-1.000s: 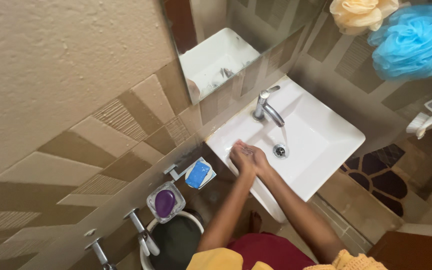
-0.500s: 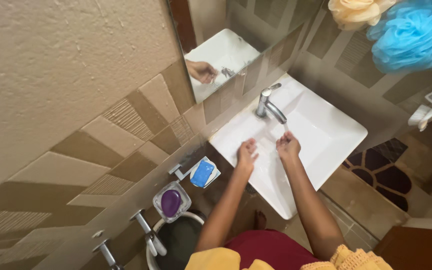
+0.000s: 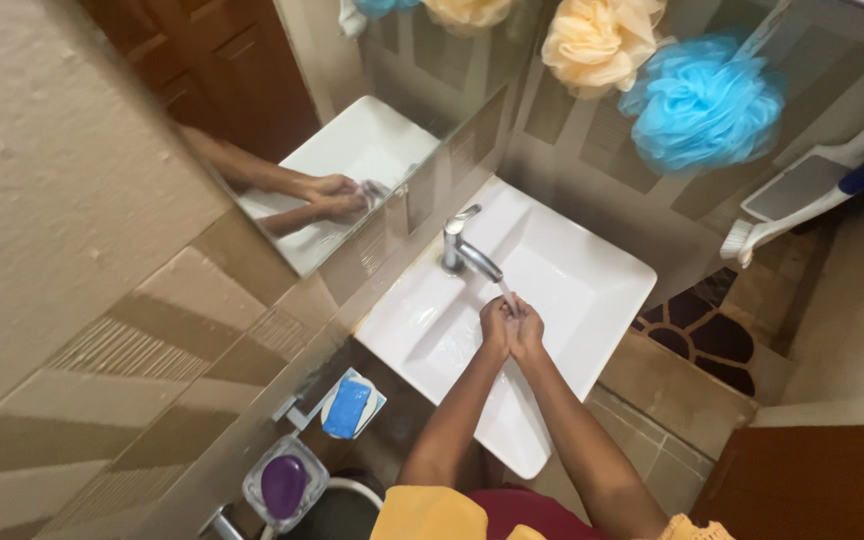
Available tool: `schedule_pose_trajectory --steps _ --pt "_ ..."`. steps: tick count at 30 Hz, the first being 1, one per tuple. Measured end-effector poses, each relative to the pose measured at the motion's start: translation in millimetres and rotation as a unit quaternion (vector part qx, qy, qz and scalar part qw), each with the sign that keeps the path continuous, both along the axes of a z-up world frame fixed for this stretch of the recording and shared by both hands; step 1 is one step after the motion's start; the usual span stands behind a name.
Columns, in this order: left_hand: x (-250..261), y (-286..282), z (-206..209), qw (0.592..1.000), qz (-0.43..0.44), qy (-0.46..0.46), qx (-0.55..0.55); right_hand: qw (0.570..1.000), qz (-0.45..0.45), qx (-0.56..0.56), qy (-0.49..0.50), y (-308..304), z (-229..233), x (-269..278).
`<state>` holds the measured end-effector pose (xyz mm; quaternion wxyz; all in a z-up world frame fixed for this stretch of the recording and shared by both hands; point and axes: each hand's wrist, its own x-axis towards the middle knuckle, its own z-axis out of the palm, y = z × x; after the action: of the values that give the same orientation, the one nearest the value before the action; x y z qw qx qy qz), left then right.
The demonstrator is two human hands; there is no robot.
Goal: The person washes their hands with soap and water at a bathroom sink. They then rinse a toothbrush under the running tap and place it back in its holder.
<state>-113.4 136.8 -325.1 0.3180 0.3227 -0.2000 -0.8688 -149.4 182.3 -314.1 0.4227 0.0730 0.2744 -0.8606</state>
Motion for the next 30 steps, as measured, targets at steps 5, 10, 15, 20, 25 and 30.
schedule_pose_trajectory --steps 5,10,15,20,25,30 --pt "-10 -2 2 0.999 0.023 -0.028 -0.017 0.997 -0.026 0.071 -0.002 -6 -8 -16" --pt "-21 -15 1 0.994 0.064 -0.090 -0.027 0.997 0.054 0.043 -0.041 -22 -6 -28" --pt "-31 -53 -6 0.965 0.136 0.140 0.175 0.989 0.135 -0.055 0.010 -55 46 -66" --pt "-27 -49 -5 0.962 0.113 0.195 0.154 0.984 0.087 0.146 0.047 -49 23 -56" --pt "-10 -18 -12 0.980 0.093 0.069 0.160 0.993 0.045 0.094 -0.053 -17 -25 -15" --pt "-9 -13 -12 0.994 0.082 -0.027 0.062 0.996 0.019 0.072 -0.058 -18 -30 -13"
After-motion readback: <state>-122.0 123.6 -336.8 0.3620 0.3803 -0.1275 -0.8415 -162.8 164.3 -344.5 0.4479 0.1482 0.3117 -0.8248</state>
